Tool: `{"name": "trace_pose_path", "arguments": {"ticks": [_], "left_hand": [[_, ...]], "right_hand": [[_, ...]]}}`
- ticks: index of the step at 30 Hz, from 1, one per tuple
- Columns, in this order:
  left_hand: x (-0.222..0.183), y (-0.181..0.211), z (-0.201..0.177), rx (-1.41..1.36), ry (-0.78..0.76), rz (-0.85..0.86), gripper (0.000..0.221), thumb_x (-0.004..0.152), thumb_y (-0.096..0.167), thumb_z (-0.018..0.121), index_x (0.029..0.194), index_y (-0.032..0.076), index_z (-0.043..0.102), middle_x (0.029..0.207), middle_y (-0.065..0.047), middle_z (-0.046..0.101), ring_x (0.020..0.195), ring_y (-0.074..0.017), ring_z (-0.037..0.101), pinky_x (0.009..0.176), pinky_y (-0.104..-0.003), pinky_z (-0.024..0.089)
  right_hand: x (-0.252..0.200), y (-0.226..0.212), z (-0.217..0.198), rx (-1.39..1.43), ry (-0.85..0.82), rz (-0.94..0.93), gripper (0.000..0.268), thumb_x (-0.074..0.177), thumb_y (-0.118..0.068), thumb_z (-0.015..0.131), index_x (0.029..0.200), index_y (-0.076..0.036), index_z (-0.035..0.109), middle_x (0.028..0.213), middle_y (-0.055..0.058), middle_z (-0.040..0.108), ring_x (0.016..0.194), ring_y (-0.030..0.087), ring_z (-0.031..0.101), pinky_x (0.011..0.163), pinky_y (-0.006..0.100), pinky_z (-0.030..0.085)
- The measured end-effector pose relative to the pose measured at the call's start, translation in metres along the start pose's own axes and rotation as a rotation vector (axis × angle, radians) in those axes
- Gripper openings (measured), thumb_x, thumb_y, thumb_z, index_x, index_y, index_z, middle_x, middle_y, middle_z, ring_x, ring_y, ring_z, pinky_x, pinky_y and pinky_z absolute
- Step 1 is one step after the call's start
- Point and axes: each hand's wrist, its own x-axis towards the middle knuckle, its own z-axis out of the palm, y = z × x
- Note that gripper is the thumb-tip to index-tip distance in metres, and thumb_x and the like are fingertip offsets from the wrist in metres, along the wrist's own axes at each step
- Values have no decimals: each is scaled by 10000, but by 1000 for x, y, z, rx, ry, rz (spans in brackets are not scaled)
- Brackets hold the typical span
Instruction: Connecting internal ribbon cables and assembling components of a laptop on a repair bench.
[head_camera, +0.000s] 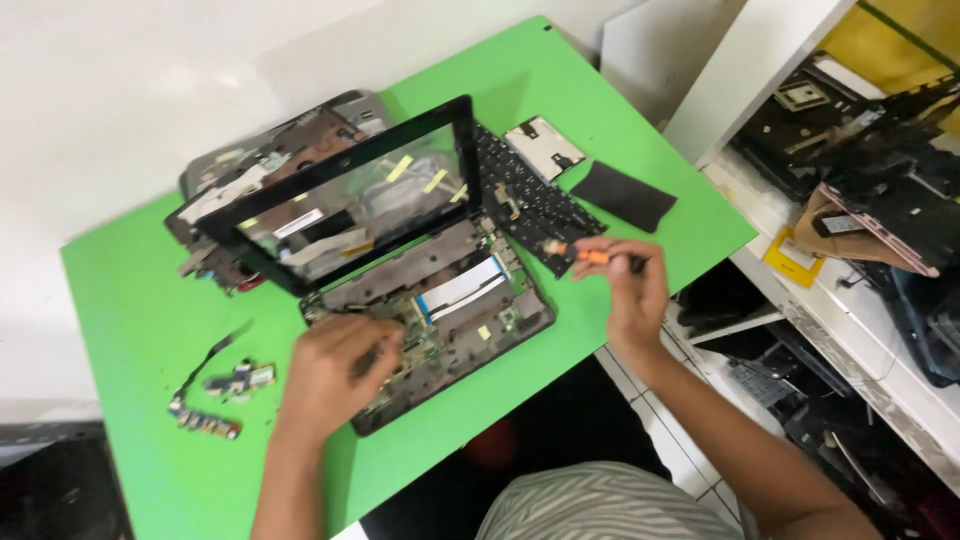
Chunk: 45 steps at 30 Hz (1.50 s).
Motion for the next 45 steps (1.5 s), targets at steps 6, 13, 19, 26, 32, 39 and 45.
{"name": "trace_pose_path", "arguments": {"ticks": [6,13,19,26,32,39,45], "left_hand": [[-5,-5,-30,91,379,-62,309,1029,219,602,874,15,773,666,-79,716,477,-121,556,518,-267,417],[2,-1,-28,179,431,-114,216,1060,108,659,910,-17,751,814,-114,728,693,-210,579,650,-338,437],[6,-14,-13,104,289,-81,131,1019,105,644,989,12,732,911,-126,759,784,-197,656,687,-318,493],[16,4,-20,143,511,-226,170,1021,72,645,1148,-32,687,1255,-193,444,1129,-313,501,760,-378,464],[23,5,-16,175,582,-264,282,998,148,624,1240,8,582,1370,-207,388,1274,-352,469,835,-410,501],[36,26,-45,300,613,-245,360,1020,107,617,1351,17,507,1600,-218,318,1494,-409,378,1170,-549,433],[98,66,-79,425,269,-119,542,1034,146,662,1501,-2,433,1612,-227,414,1503,-358,441,1261,-530,241]], "right_hand": [[-4,-21,6,-92,-103,-46,171,1112,-183,432,1112,-13,454,1086,264,663,814,300,709,693,359,656],[6,-21,2,-165,-111,-32,127,1098,-130,442,1092,-4,437,1238,315,605,989,377,726,837,415,680],[10,-24,-1,-380,-354,-37,128,924,75,556,974,-42,567,1234,225,680,1078,320,726,883,367,606],[9,-27,0,-397,-370,-105,103,860,63,576,867,-38,598,1122,200,735,1036,315,740,859,404,600],[6,-18,1,-476,-409,-125,122,859,35,625,867,-65,694,1127,117,764,1050,283,759,880,410,646],[7,-17,6,-617,-472,-108,165,915,-5,608,903,-83,754,1071,63,786,1129,278,732,995,441,606],[6,-13,4,-620,-498,-108,161,891,41,623,943,-65,733,1070,61,776,1114,272,713,1016,443,585]]}}
